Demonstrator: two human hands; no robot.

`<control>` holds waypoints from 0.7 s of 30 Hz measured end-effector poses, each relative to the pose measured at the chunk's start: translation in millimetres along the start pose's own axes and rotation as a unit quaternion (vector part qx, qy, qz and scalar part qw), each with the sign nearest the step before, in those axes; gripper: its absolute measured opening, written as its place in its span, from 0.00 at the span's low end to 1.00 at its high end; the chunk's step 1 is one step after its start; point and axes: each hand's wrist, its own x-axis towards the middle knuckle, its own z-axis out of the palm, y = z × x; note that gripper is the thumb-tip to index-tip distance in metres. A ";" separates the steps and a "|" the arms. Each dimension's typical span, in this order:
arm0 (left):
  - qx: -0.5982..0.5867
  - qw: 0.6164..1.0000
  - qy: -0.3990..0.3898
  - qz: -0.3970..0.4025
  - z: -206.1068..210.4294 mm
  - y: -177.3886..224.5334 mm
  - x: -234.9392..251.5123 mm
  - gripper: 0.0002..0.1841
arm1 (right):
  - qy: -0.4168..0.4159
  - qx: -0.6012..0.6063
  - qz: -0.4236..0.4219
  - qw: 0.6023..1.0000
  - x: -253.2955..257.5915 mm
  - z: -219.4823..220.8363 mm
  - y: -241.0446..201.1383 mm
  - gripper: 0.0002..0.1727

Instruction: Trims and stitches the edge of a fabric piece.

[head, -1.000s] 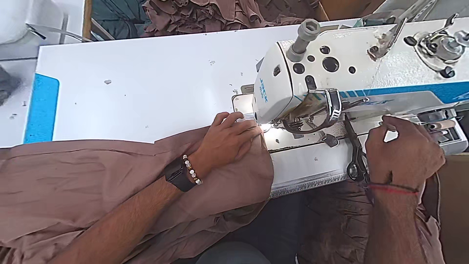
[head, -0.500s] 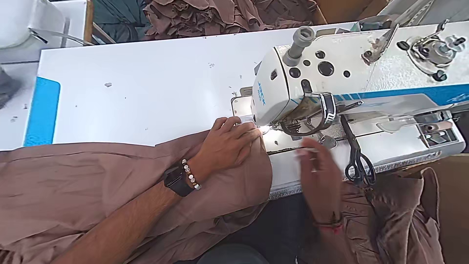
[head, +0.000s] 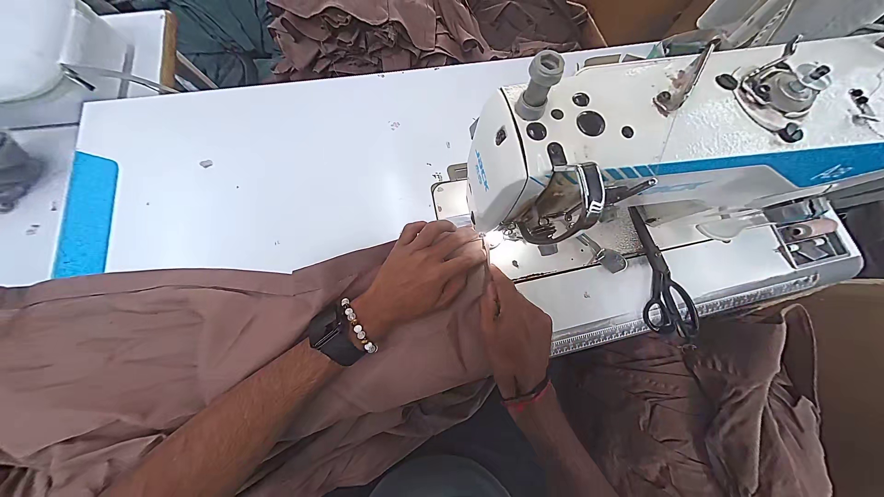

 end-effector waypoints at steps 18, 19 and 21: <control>-0.052 0.998 0.008 -0.028 2.3 2.3 -0.1 0.19 | -0.047 -0.022 0.018 0.998 74.8 -66.9 109.4 0.16; -0.050 0.998 0.009 -0.021 1.6 0.5 0.6 0.19 | -0.066 -0.011 0.006 0.998 77.0 -67.3 117.9 0.16; -0.053 0.998 0.011 -0.016 1.0 -1.8 1.9 0.19 | -0.108 0.033 -0.035 0.993 72.7 -61.6 117.3 0.13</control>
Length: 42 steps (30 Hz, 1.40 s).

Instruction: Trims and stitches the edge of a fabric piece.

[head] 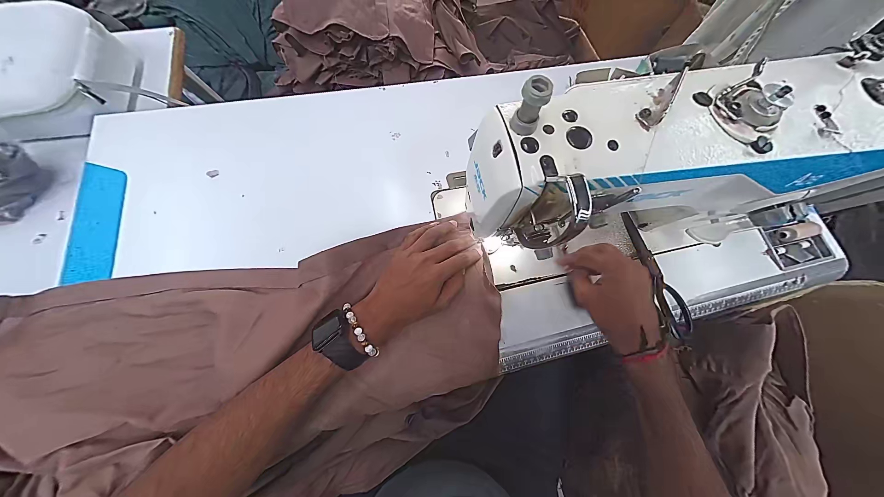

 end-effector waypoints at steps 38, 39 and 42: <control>0.075 0.997 0.030 0.002 3.7 16.6 -2.6 0.19 | 0.038 0.339 0.151 0.928 -81.4 55.6 -126.1 0.22; 0.089 0.995 0.039 0.016 4.0 15.4 0.6 0.18 | 0.044 0.327 0.146 0.933 -76.5 55.1 -124.5 0.23; 0.123 0.992 0.036 -0.006 6.7 25.8 -3.8 0.17 | 0.045 0.285 0.154 0.945 -72.6 55.8 -121.1 0.24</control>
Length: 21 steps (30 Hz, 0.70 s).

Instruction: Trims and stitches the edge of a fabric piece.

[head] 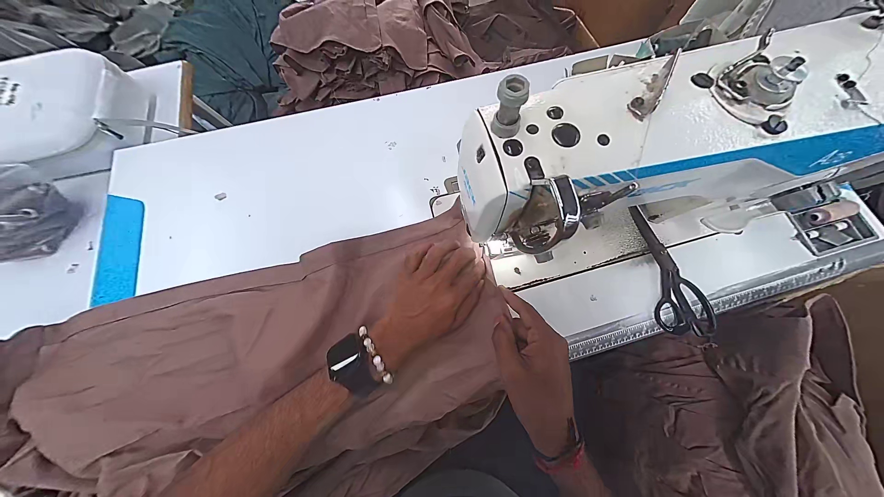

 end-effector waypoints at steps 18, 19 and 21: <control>-0.051 0.993 0.006 0.105 -0.6 -37.3 11.6 0.17 | -0.051 -0.191 -0.080 0.977 8.7 -38.9 -44.4 0.25; -0.050 0.992 0.005 0.116 -0.7 -39.6 13.3 0.16 | -0.060 -0.221 -0.084 0.970 23.4 -36.3 -44.9 0.26; -0.059 0.992 -0.012 0.107 -4.0 -34.5 11.6 0.14 | -0.122 -0.280 -0.034 0.952 56.8 -25.7 -39.3 0.27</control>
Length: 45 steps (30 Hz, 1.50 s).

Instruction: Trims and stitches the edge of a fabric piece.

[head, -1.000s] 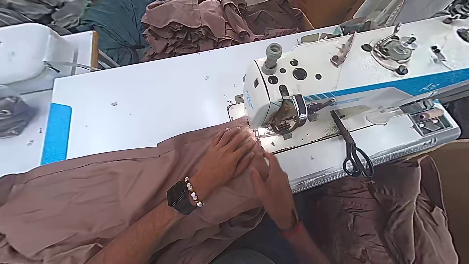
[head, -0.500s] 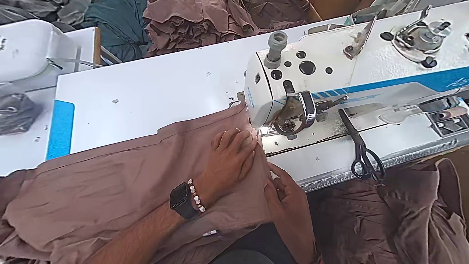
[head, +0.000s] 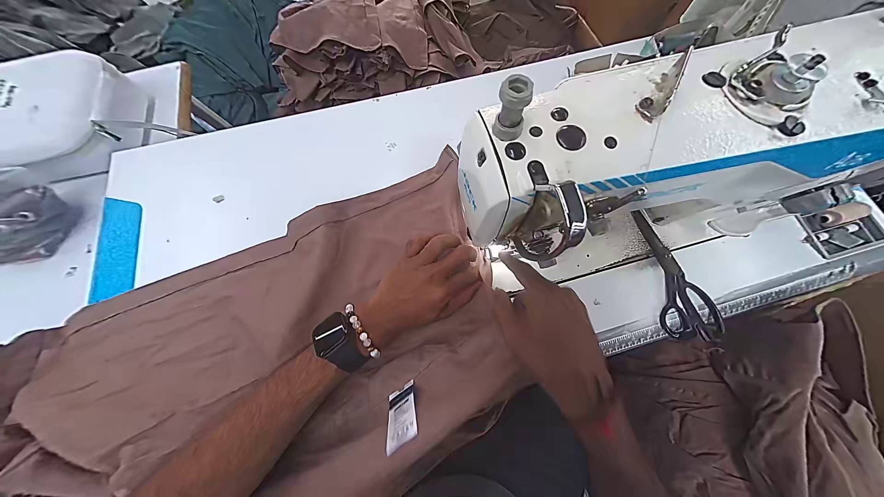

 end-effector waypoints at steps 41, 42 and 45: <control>0.006 0.991 -0.002 -0.131 10.3 23.7 -11.6 0.19 | 0.194 -0.110 -0.108 0.969 -19.2 65.1 21.0 0.20; 0.001 0.992 -0.003 -0.128 9.9 21.6 -11.3 0.18 | 0.184 -0.110 -0.109 0.971 -17.9 63.7 20.3 0.20; 0.004 0.993 -0.010 -0.121 7.7 10.1 -7.6 0.18 | 0.170 -0.110 -0.101 0.974 -9.9 63.7 16.3 0.20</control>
